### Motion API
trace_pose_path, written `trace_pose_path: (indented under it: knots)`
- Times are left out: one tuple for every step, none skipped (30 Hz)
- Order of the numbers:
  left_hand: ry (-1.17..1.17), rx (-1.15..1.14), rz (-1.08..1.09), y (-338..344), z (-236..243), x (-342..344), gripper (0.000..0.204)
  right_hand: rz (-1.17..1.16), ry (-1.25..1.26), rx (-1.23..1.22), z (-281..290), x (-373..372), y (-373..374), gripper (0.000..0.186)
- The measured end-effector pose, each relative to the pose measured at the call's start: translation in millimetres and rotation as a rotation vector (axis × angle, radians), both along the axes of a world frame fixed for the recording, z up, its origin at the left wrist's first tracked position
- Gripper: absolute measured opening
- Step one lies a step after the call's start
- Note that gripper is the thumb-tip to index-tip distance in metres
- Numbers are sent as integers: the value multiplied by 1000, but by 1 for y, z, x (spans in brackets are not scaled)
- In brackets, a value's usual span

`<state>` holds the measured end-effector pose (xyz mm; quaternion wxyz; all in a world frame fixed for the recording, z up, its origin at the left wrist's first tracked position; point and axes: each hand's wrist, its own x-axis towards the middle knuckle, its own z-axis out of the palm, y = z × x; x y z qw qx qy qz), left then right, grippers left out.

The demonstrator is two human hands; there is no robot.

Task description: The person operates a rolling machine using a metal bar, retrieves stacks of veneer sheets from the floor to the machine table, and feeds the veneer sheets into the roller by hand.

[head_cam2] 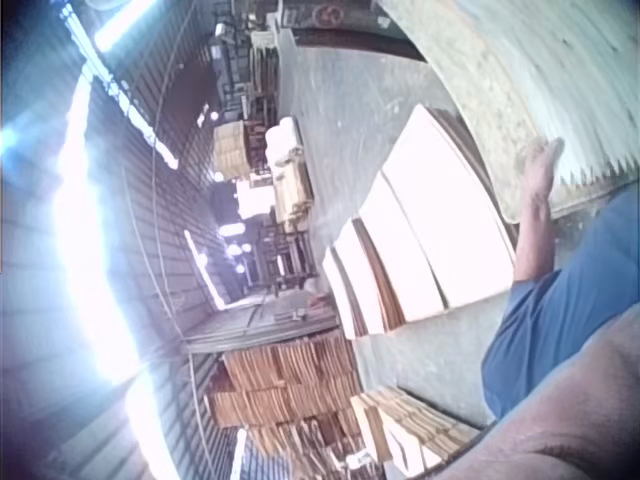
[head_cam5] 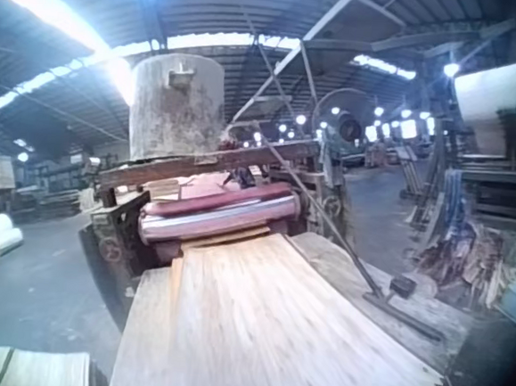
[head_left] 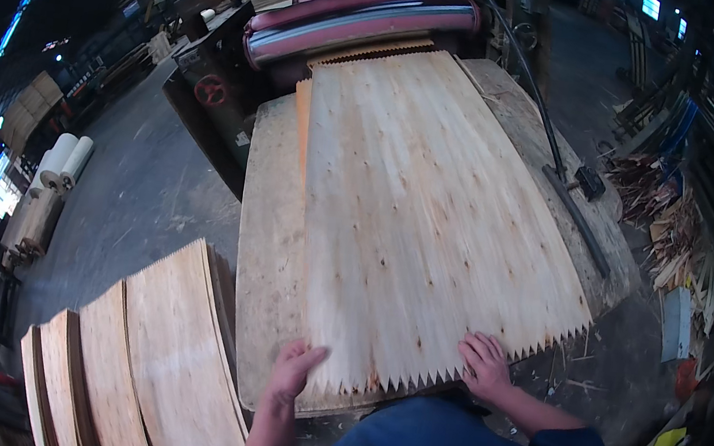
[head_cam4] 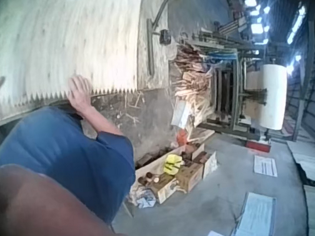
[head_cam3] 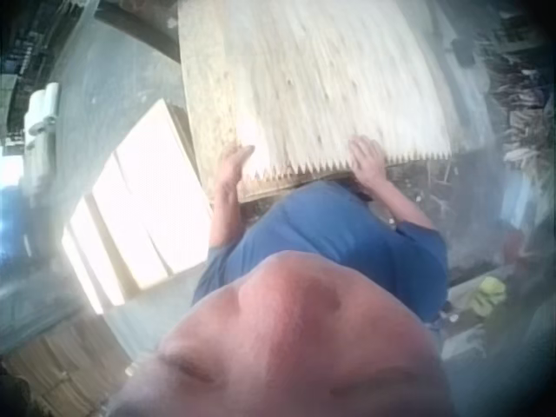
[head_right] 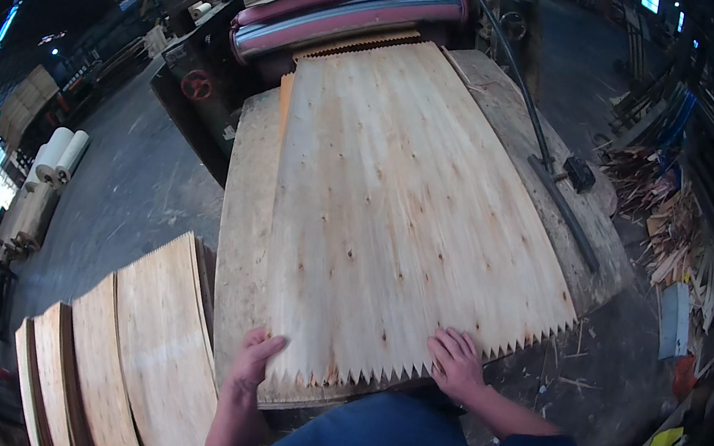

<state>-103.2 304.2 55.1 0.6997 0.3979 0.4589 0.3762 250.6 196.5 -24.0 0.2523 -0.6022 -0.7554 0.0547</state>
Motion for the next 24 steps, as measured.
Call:
trace_pose_path:
  knots:
    - [-6,9,-1,-2,8,-2,28,-1,-6,9,11,2,0,47]
    - [-21,0,31,-4,14,-7,28,-11,57,141,22,3,2,42]
    - [-31,-19,66,-5,13,-15,28,-18,125,263,32,0,5,38]
    - [75,-44,176,-2,-5,-24,30,-29,102,335,48,-4,17,29]
    - [78,-45,192,4,-24,-24,30,-14,108,334,48,3,36,29]
    - [-77,-26,310,9,-36,-19,38,5,114,373,45,9,57,27]
    - [-234,-7,420,16,-51,-13,47,18,116,413,44,16,79,25]
    - [-119,44,385,21,-76,-12,55,18,112,434,45,25,107,22]
    - [320,161,165,19,-91,-16,53,20,111,457,43,36,140,19]
    - [399,134,109,16,-89,-1,51,27,73,468,41,45,172,18]
    - [476,108,52,11,-87,20,50,33,33,481,40,53,201,17]
    - [477,111,56,8,-88,31,50,38,48,469,41,58,232,17]
    - [821,399,-77,4,-92,40,51,40,62,453,39,62,261,16]
    - [1159,691,-217,1,-96,47,52,15,107,421,32,68,294,16]
    - [1160,689,-215,-1,-99,52,52,-7,152,388,25,72,321,15]
    - [1257,654,-156,-3,-103,55,56,-1,154,385,16,72,340,15]
    - [1356,614,-95,-6,-108,56,60,-102,163,281,8,69,355,18]
    - [1426,572,-63,-5,-114,51,68,-208,169,179,1,67,365,21]
    - [1430,572,-61,-4,-117,45,68,-205,173,180,-9,64,370,21]
    - [1462,505,26,-3,-120,41,69,-245,178,-73,-21,61,367,27]
    - [1491,434,114,-4,-122,36,71,-280,180,-329,-33,55,359,33]
    - [1457,365,161,-5,-122,32,75,-211,107,-204,-47,54,340,36]
    - [1453,366,164,-6,-124,30,75,-140,32,-81,-61,51,316,38]
    - [1442,397,205,-10,-127,26,71,-118,36,-100,-61,43,292,39]
